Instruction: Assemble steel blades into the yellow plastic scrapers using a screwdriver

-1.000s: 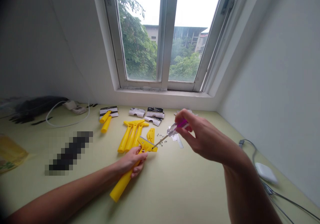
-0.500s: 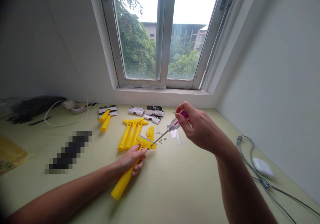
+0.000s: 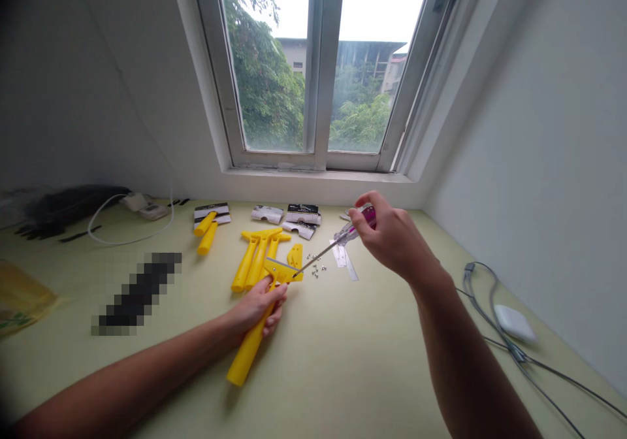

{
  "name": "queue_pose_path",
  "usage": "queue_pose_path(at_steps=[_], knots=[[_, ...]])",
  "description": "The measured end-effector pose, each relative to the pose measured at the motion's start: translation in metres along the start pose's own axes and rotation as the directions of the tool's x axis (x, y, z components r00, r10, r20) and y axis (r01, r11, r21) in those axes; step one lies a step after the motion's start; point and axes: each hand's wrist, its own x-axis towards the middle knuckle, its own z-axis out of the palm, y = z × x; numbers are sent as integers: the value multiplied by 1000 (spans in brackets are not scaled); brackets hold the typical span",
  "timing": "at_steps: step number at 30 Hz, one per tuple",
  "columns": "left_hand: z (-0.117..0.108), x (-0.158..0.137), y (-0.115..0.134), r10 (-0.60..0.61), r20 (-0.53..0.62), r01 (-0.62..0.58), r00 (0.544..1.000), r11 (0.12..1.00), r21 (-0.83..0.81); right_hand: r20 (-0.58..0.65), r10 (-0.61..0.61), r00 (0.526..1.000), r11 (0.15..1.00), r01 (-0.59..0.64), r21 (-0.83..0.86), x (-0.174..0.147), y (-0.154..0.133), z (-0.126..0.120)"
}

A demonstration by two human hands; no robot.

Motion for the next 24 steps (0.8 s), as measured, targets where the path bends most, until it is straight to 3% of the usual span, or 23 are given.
queue_pose_path(at_steps=[4, 7, 9, 11, 13, 15, 19, 24], knots=[[1, -1, 2, -10, -1, 10, 1000, 1000, 0, 115, -210, 971, 914, 153, 376, -1, 9, -8], [3, -2, 4, 1, -32, -1, 999, 1000, -4, 90, -251, 964, 866, 183, 465, -2, 5, -7], [5, -3, 5, 30, -40, -30, 999, 1000, -2, 9, -177, 984, 911, 161, 381, -3, -1, -5], [6, -5, 7, 41, -23, -41, 999, 999, -8, -100, -70, 993, 984, 85, 156, -4, -5, -5], [6, -7, 9, 28, 9, -28, 1000, 999, -19, -186, -1, 983, 997, -13, -77, -5, -5, -9], [6, -9, 11, 5, 40, -4, 999, 1000, -8, -195, 7, 981, 990, -34, -138, -7, -3, -15], [5, -9, 12, -23, 47, 20, 999, 998, 53, -50, -124, 991, 973, 131, 187, -11, 2, -22], [1, -6, 14, -44, -49, 45, 998, 999, 26, 105, -356, 929, 822, 257, 509, -14, -1, -19]])
